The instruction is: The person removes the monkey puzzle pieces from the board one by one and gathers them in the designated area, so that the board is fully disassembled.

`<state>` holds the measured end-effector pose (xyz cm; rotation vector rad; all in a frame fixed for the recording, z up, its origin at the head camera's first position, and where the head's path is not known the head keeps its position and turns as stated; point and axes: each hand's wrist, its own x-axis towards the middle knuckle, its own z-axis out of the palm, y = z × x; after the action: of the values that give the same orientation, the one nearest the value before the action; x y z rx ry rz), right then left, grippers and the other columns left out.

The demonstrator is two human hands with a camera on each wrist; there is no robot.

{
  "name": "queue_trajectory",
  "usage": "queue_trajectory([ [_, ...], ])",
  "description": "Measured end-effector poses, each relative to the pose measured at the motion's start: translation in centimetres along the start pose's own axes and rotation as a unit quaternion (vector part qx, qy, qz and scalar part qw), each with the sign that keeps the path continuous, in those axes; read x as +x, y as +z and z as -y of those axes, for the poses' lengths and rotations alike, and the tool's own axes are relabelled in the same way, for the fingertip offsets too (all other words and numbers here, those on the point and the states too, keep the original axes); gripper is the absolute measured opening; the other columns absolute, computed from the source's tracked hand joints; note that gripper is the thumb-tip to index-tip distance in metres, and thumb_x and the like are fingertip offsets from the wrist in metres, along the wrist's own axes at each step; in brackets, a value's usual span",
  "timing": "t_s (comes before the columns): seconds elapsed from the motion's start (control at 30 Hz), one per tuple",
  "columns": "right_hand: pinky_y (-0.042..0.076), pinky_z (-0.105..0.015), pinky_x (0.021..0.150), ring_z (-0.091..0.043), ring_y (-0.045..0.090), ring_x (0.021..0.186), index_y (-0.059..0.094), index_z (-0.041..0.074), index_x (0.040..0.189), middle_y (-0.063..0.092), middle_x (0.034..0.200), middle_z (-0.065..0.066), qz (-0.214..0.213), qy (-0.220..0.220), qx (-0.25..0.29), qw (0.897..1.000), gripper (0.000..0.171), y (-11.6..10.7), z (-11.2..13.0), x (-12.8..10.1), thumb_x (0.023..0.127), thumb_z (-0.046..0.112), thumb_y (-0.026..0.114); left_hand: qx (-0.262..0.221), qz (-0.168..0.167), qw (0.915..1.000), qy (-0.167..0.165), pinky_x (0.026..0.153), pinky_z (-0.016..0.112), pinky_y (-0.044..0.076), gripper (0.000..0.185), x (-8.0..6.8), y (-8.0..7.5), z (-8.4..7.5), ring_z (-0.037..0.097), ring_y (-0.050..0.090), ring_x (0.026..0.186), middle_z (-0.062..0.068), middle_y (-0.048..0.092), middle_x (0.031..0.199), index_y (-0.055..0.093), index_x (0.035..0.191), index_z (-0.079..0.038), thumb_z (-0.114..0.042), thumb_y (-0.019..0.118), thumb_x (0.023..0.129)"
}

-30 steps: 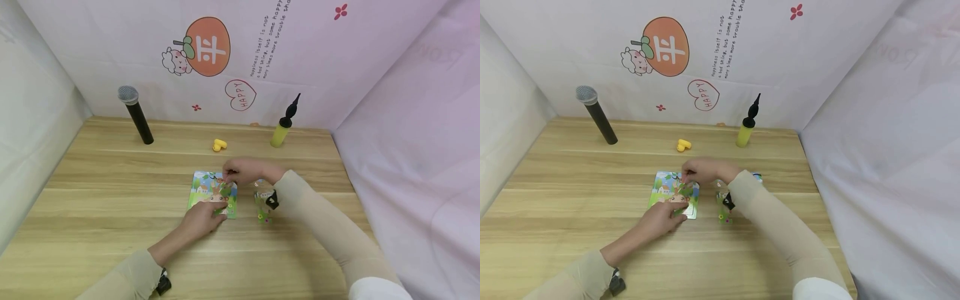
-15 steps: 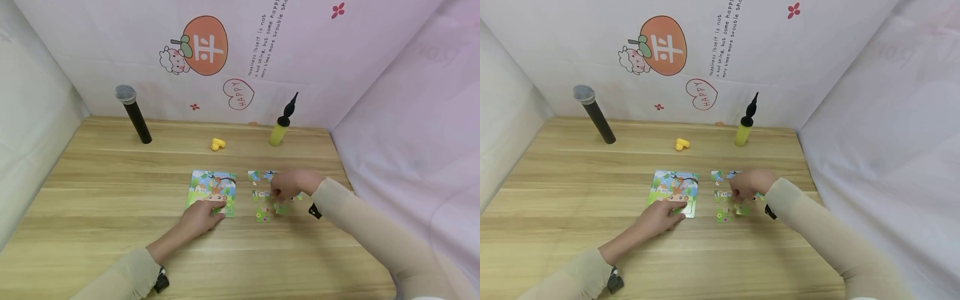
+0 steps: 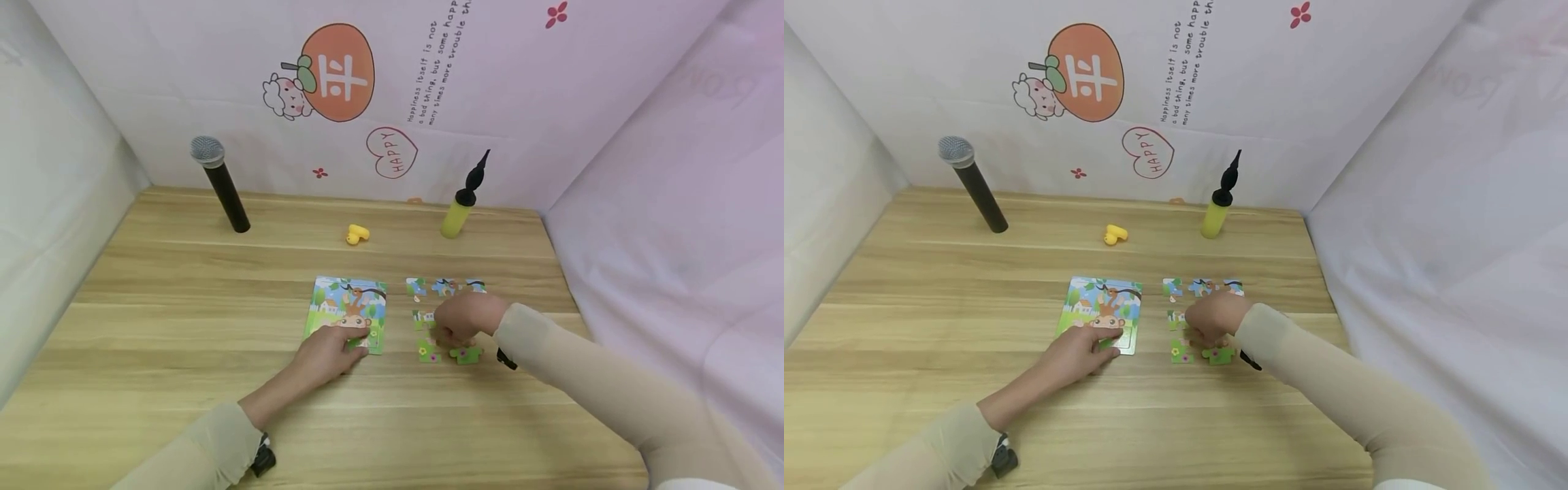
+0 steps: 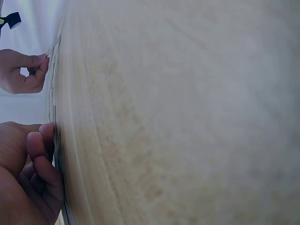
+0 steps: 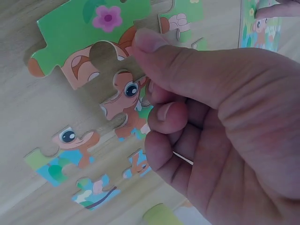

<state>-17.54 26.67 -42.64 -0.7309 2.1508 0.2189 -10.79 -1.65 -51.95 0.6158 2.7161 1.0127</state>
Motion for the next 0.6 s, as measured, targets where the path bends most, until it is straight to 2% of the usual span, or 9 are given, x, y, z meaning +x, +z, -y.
queue_trajectory([
  [0.07, 0.022, -0.026, 0.049, -0.009, 0.023, 0.048, 0.059, 0.010, 0.058, 0.039, 0.048, 0.007, 0.004, 0.001, 0.008, 1.000, 0.037, -0.01, 0.10, 0.25, 0.087, -0.013, 0.062, 0.002, 0.000, 1.0000, 0.000, 0.040, 0.023, 0.026, 0.039, 0.06, 0.01, -0.02, 0.003, 0.030, 0.040, -0.011, 0.039, 0.045, 0.072, 0.129, -0.020, -0.032, 0.077, 0.093],
  [0.23, 0.020, -0.029, 0.050, -0.010, 0.018, 0.050, 0.038, 0.018, 0.054, 0.025, 0.050, 0.007, -0.001, 0.000, 0.015, 1.000, 0.052, -0.06, 0.19, 0.65, 0.090, -0.008, 0.065, -0.002, 0.000, 1.0000, -0.003, 0.040, 0.023, 0.026, 0.039, 0.05, 0.08, 0.10, 0.003, 0.029, 0.040, -0.011, 0.039, 0.044, 0.072, 0.129, -0.020, -0.033, 0.077, 0.093],
  [0.43, 0.019, -0.028, 0.049, -0.010, 0.017, 0.050, 0.035, 0.019, 0.054, 0.023, 0.050, 0.008, -0.017, -0.009, 0.029, 0.999, 0.055, -0.02, 0.07, 0.66, 0.091, -0.005, 0.067, -0.006, -0.003, 1.0000, -0.006, 0.041, 0.024, 0.024, 0.039, 0.04, -0.01, 0.07, 0.004, 0.027, 0.041, -0.010, 0.037, 0.045, 0.073, 0.128, -0.020, -0.033, 0.078, 0.092],
  [0.6, 0.020, -0.031, 0.052, -0.010, 0.017, 0.049, 0.036, 0.018, 0.055, 0.022, 0.048, 0.011, -0.040, -0.040, 0.057, 0.997, 0.051, -0.08, -0.40, 0.57, 0.087, -0.011, 0.063, -0.009, -0.003, 0.9999, -0.004, 0.041, 0.024, 0.024, 0.038, 0.00, -0.10, -0.09, 0.005, 0.028, 0.041, -0.009, 0.038, 0.046, 0.074, 0.128, -0.019, -0.031, 0.078, 0.092],
])
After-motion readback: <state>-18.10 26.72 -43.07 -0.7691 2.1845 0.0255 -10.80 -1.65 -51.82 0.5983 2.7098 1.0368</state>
